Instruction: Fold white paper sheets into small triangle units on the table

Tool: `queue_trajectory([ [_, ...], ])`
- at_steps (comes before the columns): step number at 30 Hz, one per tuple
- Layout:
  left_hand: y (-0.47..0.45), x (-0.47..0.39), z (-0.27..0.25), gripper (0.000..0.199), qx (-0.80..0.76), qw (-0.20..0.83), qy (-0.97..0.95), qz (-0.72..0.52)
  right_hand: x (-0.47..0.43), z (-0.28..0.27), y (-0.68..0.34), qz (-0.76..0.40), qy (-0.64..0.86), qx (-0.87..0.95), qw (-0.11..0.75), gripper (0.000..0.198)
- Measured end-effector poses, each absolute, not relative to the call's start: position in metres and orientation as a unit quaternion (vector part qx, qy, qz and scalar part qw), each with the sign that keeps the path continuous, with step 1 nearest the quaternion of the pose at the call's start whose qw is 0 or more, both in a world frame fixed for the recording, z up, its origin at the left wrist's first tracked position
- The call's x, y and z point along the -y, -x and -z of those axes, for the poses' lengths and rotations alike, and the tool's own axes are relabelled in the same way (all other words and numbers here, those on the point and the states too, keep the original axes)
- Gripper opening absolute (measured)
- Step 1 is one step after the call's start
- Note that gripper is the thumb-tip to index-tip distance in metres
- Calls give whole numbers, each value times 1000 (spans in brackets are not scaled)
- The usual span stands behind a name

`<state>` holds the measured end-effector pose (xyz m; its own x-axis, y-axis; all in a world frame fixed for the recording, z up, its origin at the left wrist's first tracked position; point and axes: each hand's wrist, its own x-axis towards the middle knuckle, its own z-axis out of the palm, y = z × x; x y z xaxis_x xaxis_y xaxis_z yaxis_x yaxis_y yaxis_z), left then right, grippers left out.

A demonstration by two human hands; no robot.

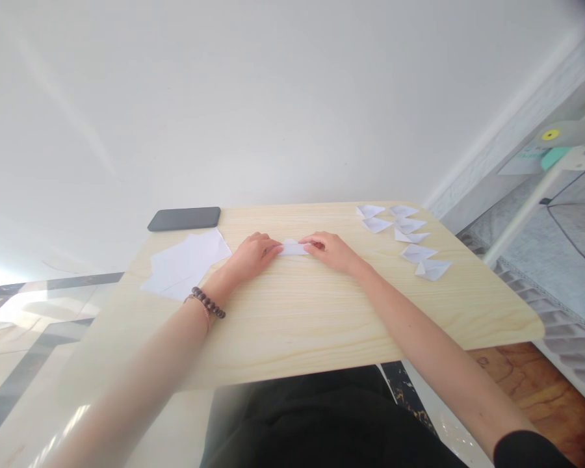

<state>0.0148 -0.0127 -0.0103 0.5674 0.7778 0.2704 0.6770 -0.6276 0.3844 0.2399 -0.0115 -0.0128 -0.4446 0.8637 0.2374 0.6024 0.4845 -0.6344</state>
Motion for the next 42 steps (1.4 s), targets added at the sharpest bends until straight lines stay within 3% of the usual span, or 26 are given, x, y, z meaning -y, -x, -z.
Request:
queue_trajectory([
  [15,-14,1,18,36,-455,122,-854,-221,7,17,-233,-172,478,817,272,28],
  [27,-12,1,19,34,-445,125,-857,-228,10,15,-234,-227,511,782,274,24],
  [42,-14,2,23,31,-496,125,-832,-213,5,25,-229,-151,520,797,268,21],
])
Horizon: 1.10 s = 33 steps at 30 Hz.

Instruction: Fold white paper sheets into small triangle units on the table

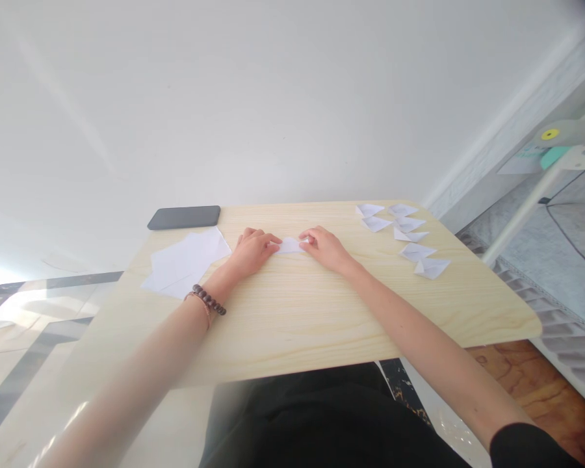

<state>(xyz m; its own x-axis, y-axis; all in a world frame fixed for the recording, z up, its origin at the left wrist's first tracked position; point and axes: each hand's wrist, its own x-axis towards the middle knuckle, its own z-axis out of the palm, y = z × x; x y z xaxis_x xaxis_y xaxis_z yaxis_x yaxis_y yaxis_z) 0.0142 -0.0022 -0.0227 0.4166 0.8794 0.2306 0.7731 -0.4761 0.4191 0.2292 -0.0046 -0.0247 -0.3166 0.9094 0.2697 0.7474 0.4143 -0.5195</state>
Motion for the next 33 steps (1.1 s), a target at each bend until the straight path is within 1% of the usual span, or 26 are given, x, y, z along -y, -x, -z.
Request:
queue_trajectory([
  [4,-13,5,19,31,-534,129,-814,-188,5,27,-230,-152,526,789,279,24],
  [9,-9,7,14,29,-491,135,-842,-178,6,29,-230,-147,528,785,288,24],
  [12,-7,7,15,27,-475,123,-853,-175,8,31,-225,-120,541,778,295,26],
  [14,-7,6,15,27,-476,119,-853,-175,10,31,-218,-85,555,772,299,32],
  [17,-7,4,16,26,-478,121,-852,-177,13,29,-204,-38,568,767,298,48],
  [20,-8,2,16,26,-477,120,-852,-182,15,28,-194,-25,579,764,283,59],
  [22,-8,1,17,26,-473,119,-853,-184,14,29,-192,-31,593,756,275,62],
  [26,-7,-1,19,26,-466,116,-857,-189,11,29,-199,-64,608,746,262,61],
  [29,-6,-2,21,26,-462,112,-859,-192,7,26,-208,-111,606,746,253,63],
  [33,-6,-1,21,25,-461,109,-859,-192,3,21,-220,-195,581,746,261,63],
])
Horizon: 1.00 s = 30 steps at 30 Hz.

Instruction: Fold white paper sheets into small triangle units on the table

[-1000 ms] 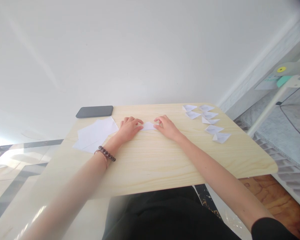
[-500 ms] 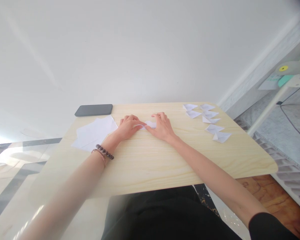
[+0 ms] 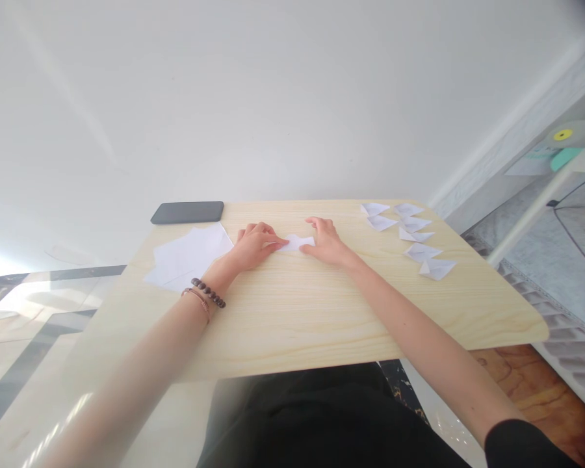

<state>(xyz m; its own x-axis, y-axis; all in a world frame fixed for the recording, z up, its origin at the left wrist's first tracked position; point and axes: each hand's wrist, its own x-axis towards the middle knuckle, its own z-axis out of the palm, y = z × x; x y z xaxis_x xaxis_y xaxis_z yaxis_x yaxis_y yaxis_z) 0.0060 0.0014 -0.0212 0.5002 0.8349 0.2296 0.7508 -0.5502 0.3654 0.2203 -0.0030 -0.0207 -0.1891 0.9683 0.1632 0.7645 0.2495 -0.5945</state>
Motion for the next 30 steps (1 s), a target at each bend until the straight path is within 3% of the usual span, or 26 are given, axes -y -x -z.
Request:
queue_trajectory([
  [6,-6,-1,19,25,-466,114,-857,-187,5,9,-237,-313,563,716,268,64],
  [12,-7,3,19,26,-459,102,-863,-183,6,10,-245,-330,548,723,261,60],
  [17,-11,9,15,31,-380,87,-897,-207,8,19,-243,-259,527,753,297,51],
  [22,-19,9,13,30,-354,51,-911,-205,12,22,-234,-170,485,806,295,28],
  [27,-20,9,12,29,-357,-25,-913,-194,13,22,-235,-134,442,823,330,40],
  [30,-18,8,12,29,-362,-61,-909,-200,13,19,-236,-73,424,843,323,21],
])
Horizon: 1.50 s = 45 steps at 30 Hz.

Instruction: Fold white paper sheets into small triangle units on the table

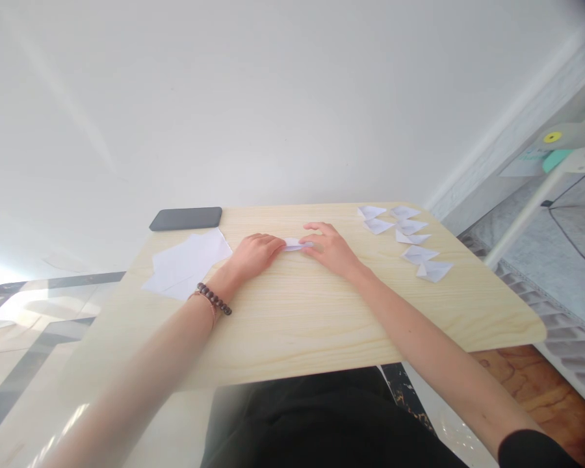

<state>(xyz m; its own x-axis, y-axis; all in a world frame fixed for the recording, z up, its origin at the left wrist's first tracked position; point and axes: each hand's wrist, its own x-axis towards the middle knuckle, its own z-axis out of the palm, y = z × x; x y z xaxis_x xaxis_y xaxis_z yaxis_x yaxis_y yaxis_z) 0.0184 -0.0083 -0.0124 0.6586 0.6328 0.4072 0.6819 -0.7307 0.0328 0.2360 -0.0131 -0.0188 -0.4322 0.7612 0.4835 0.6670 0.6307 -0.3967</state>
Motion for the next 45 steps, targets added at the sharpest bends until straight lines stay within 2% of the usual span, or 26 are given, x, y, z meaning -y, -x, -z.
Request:
queue_trajectory([
  [2,-18,8,13,29,362,75,904,215,14,16,-235,-34,411,855,313,16],
  [13,-23,17,5,16,310,31,896,316,22,9,-221,56,363,876,313,24],
  [25,-26,18,3,10,304,46,892,330,21,6,-221,42,352,885,303,22],
  [45,-15,13,0,10,335,61,884,320,7,1,-251,-11,376,859,347,24],
])
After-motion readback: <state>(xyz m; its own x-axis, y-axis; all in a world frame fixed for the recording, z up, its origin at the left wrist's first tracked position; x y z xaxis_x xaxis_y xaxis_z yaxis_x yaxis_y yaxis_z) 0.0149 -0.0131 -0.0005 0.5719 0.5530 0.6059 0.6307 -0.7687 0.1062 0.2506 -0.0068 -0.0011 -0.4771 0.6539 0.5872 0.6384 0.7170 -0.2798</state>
